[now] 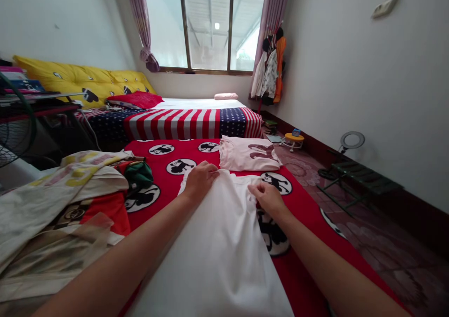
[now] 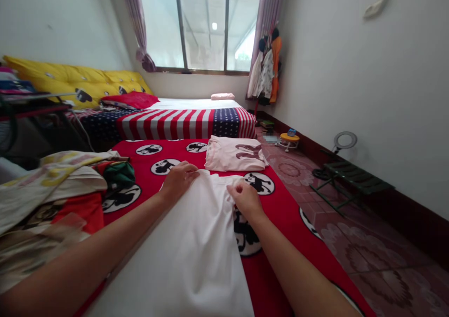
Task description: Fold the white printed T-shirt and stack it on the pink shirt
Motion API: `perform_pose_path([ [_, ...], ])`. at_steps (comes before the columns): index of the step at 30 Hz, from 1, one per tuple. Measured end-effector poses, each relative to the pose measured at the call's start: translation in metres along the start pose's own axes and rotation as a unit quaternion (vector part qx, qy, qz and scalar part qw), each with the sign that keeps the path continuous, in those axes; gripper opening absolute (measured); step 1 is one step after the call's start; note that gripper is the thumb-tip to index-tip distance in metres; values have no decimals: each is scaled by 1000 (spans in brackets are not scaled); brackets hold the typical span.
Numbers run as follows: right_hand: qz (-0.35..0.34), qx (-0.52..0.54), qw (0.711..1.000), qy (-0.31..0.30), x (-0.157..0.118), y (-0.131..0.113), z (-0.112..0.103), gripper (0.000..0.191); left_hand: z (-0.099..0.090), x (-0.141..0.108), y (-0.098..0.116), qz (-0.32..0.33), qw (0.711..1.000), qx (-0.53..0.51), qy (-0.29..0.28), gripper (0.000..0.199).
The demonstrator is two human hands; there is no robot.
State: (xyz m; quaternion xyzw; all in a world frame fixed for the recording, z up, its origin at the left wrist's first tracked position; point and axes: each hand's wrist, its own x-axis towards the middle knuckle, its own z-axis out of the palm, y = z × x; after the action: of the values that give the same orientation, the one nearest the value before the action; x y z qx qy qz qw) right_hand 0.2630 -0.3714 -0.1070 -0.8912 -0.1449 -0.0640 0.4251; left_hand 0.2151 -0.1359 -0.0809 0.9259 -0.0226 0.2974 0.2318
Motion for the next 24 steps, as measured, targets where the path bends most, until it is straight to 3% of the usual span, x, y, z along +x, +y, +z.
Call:
perform_pose_path([
  [3, -2, -12, 1000, -15, -4, 2, 2, 26, 6, -6, -3, -5, 999, 35, -17, 10],
  [7, 8, -43, 999, 27, -8, 6, -7, 25, 8, -10, -8, -22, 992, 122, 7, 14],
  [12, 39, -125, 991, 2, -9, 13, -11, 17, 12, -5, -13, -14, 973, 209, -100, 16],
  [16, 23, -133, 991, -12, 1, 13, -6, 22, 12, -1, -4, 5, 974, 212, -85, 17],
  [20, 17, -156, 988, 2, 14, 8, -7, 9, 2, -5, 6, 24, 980, 192, -37, 24],
  [24, 8, -166, 985, 48, 7, 0, -29, 14, -28, -29, -2, -23, 983, 177, -48, 28],
])
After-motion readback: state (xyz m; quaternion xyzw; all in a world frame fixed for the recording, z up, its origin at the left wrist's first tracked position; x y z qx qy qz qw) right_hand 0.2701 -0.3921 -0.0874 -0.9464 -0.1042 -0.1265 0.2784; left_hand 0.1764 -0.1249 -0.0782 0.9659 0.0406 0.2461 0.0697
